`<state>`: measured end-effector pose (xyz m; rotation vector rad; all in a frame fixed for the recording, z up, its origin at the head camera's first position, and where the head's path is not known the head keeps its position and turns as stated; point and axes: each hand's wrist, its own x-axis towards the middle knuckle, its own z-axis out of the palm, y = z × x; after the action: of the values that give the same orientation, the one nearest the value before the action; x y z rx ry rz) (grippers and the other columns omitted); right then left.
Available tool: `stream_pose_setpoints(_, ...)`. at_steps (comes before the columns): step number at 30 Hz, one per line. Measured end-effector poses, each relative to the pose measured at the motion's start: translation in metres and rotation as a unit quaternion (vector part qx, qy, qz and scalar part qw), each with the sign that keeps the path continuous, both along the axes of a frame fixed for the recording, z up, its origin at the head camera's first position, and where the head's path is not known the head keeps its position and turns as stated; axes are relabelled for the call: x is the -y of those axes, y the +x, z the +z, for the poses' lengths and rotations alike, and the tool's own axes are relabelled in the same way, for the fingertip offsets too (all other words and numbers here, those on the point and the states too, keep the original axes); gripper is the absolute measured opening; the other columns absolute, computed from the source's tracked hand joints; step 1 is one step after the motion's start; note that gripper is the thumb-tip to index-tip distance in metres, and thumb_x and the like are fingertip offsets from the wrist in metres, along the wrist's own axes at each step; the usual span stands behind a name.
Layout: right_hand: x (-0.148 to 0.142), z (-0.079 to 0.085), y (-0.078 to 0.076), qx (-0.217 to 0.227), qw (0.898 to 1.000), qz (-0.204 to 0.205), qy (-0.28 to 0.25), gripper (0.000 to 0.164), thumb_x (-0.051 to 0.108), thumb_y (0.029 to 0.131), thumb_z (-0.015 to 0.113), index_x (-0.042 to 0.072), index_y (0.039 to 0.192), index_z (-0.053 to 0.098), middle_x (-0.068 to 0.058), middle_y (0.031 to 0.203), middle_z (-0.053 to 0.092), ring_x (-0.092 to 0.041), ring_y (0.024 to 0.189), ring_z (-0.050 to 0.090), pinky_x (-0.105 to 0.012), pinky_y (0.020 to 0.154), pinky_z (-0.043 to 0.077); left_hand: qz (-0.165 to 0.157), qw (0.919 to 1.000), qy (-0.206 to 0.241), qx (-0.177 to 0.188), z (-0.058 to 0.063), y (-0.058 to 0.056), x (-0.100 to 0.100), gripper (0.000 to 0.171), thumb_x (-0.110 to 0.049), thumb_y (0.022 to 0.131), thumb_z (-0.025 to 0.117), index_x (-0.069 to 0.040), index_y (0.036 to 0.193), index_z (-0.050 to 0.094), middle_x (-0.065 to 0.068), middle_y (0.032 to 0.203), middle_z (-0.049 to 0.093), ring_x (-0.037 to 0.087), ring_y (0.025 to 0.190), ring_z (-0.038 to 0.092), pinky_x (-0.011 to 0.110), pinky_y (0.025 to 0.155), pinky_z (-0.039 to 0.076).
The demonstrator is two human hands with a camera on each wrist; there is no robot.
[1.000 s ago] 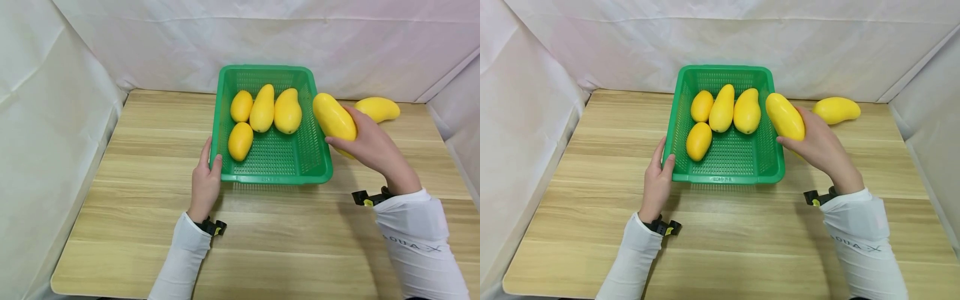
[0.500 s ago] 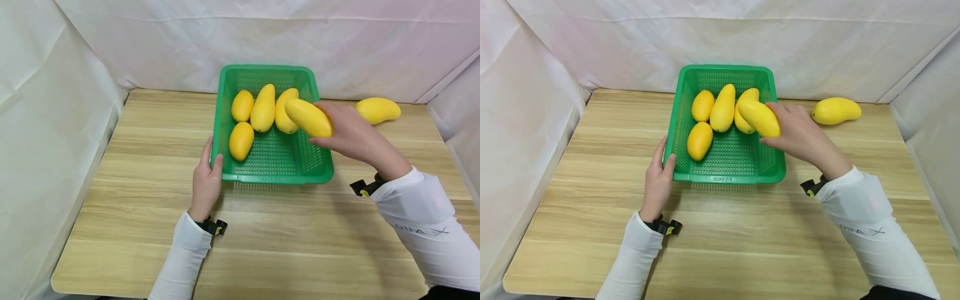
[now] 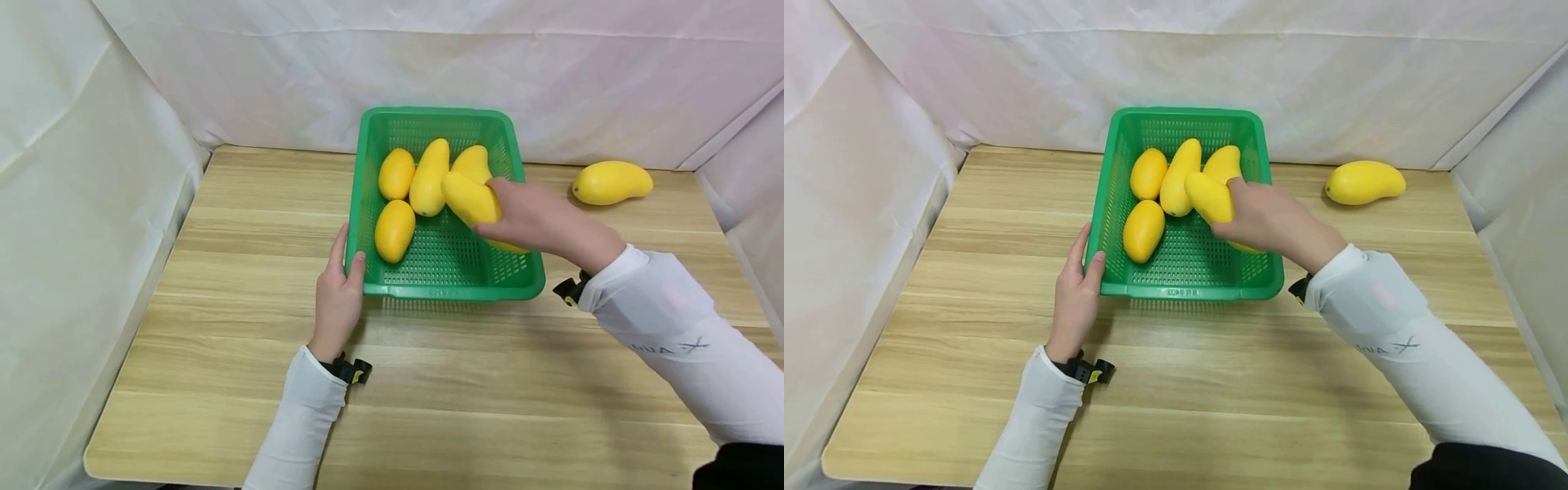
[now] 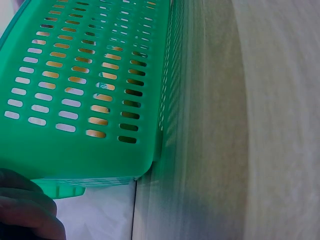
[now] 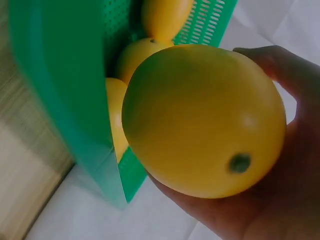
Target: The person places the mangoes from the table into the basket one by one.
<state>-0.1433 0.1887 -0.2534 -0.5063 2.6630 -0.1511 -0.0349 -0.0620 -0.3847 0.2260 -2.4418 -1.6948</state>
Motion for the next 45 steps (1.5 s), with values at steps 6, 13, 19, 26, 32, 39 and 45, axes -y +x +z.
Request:
stream_pose_setpoints(6,0.006,-0.002,-0.005,0.056,0.997,-0.006,0.047,0.087,0.058,0.087,0.041,0.018,0.149,-0.006,-0.023,0.120,0.051,-0.027,0.073,0.055,-0.036,0.054,0.041,-0.001,1.0000,-0.005,-0.006,-0.001,0.000,0.000,0.052,-0.041,0.096,0.041,-0.035,0.145,0.023,0.001,0.050,0.032,0.012,0.037,0.024,0.028,0.036,0.027)
stream_pose_setpoints(13,0.011,-0.007,-0.002,0.074,0.994,0.021,0.075,0.080,0.060,0.091,0.029,0.023,0.147,-0.015,-0.020,0.112,0.058,-0.031,0.083,0.057,-0.044,0.068,0.043,-0.001,1.0000,0.000,-0.006,0.000,0.000,0.000,0.054,-0.042,0.096,0.041,-0.031,0.146,0.024,0.000,0.049,0.032,0.013,0.037,0.025,0.027,0.036,0.027)
stream_pose_setpoints(19,0.020,-0.011,0.002,0.088,0.992,0.044,0.081,0.070,0.058,0.093,0.024,0.027,0.148,-0.006,-0.004,0.076,0.060,-0.022,0.073,0.057,-0.040,0.068,0.043,0.001,1.0000,-0.002,-0.003,0.000,0.001,0.000,0.052,-0.041,0.096,0.041,-0.035,0.145,0.023,0.000,0.050,0.032,0.011,0.037,0.024,0.028,0.038,0.028)
stream_pose_setpoints(26,0.031,-0.017,0.005,0.116,0.989,0.054,0.070,0.065,0.055,0.094,0.026,0.029,0.149,0.001,-0.004,0.068,0.056,-0.020,0.062,0.052,-0.036,0.069,0.041,-0.001,1.0000,0.000,-0.006,0.000,0.000,0.000,0.053,-0.042,0.096,0.041,-0.031,0.146,0.024,0.001,0.050,0.033,0.012,0.037,0.025,0.029,0.038,0.029)
stream_pose_setpoints(32,0.040,-0.020,0.004,0.136,0.985,0.058,0.086,0.071,0.058,0.093,0.027,0.025,0.149,-0.001,0.000,0.065,0.053,-0.017,0.056,0.047,-0.035,0.065,0.042,0.000,1.0000,-0.003,-0.003,0.001,0.000,0.000,0.053,-0.043,0.096,0.040,-0.034,0.145,0.023,0.001,0.053,0.035,0.011,0.039,0.024,0.031,0.042,0.031)
stream_pose_setpoints(39,0.048,-0.020,0.003,0.151,0.982,0.060,0.101,0.073,0.057,0.092,0.029,0.022,0.149,0.001,-0.003,0.063,0.051,-0.018,0.053,0.046,-0.033,0.063,0.041,0.003,1.0000,-0.008,-0.001,0.001,0.000,0.000,0.052,-0.042,0.096,0.040,-0.034,0.145,0.023,0.001,0.053,0.036,0.009,0.039,0.024,0.031,0.041,0.031)
stream_pose_setpoints(45,0.056,-0.018,0.002,0.152,0.977,0.087,0.120,0.069,0.056,0.093,0.029,0.025,0.149,0.002,-0.003,0.066,0.052,-0.020,0.057,0.049,-0.035,0.067,0.041,0.002,1.0000,-0.006,-0.005,0.001,0.000,0.001,0.053,-0.043,0.096,0.040,-0.031,0.145,0.024,0.003,0.055,0.037,0.011,0.041,0.024,0.033,0.045,0.034)
